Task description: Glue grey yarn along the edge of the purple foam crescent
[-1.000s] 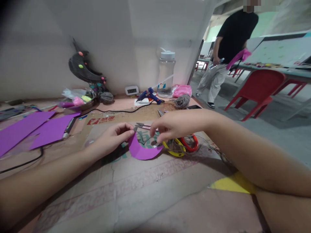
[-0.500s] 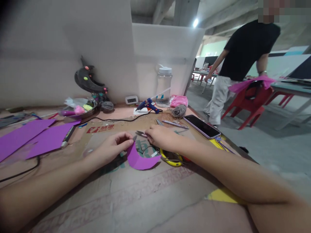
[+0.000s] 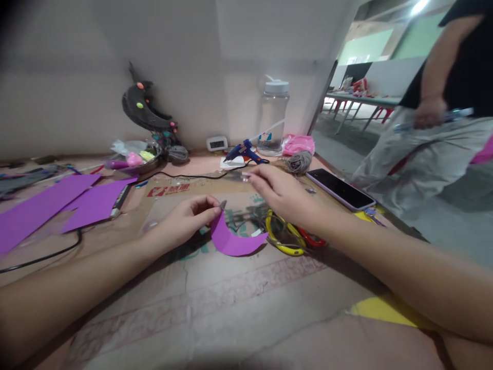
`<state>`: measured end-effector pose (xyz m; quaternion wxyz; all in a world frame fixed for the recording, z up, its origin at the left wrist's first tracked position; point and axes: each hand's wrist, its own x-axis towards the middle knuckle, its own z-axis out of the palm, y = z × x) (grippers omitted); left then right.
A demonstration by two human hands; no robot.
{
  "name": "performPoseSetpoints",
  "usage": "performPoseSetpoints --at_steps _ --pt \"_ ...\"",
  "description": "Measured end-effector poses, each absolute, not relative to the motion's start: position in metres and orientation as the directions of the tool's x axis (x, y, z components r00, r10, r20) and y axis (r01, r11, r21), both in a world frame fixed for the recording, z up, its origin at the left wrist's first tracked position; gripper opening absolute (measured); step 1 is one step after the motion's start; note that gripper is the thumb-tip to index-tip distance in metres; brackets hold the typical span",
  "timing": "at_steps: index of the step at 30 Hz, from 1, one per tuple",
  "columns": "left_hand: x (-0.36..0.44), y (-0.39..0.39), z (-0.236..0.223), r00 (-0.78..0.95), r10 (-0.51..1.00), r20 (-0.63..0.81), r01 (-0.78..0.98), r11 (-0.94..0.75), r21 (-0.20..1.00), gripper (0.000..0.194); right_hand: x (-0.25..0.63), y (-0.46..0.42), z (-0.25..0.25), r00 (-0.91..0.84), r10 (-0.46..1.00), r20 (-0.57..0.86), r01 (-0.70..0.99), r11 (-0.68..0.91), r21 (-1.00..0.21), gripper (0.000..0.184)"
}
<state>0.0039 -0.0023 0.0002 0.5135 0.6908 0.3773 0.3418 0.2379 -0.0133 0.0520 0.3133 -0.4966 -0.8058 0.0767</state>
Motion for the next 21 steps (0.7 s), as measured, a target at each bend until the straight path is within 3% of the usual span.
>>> performPoseSetpoints --at_steps 6,13,16,21 --pt "0.003 0.0 -0.002 0.451 0.891 0.058 0.196 -0.162 0.967 0.018 0.238 -0.032 0.026 -0.422 0.876 0.232 0.818 0.479 -0.32 0.033" --pt "0.0 0.0 0.003 0.44 0.898 0.017 0.218 -0.125 0.968 0.033 0.234 -0.027 0.018 -0.431 0.821 0.375 0.774 0.55 -0.313 0.03" --pt "0.0 0.0 0.003 0.436 0.899 0.033 0.211 -0.138 0.968 0.029 0.234 -0.023 0.013 -0.401 0.808 0.431 0.756 0.558 -0.344 0.032" --pt "0.002 -0.001 0.003 0.448 0.894 -0.004 0.152 -0.072 0.986 0.026 0.236 -0.021 0.014 -0.392 0.835 0.387 0.786 0.522 -0.33 0.025"
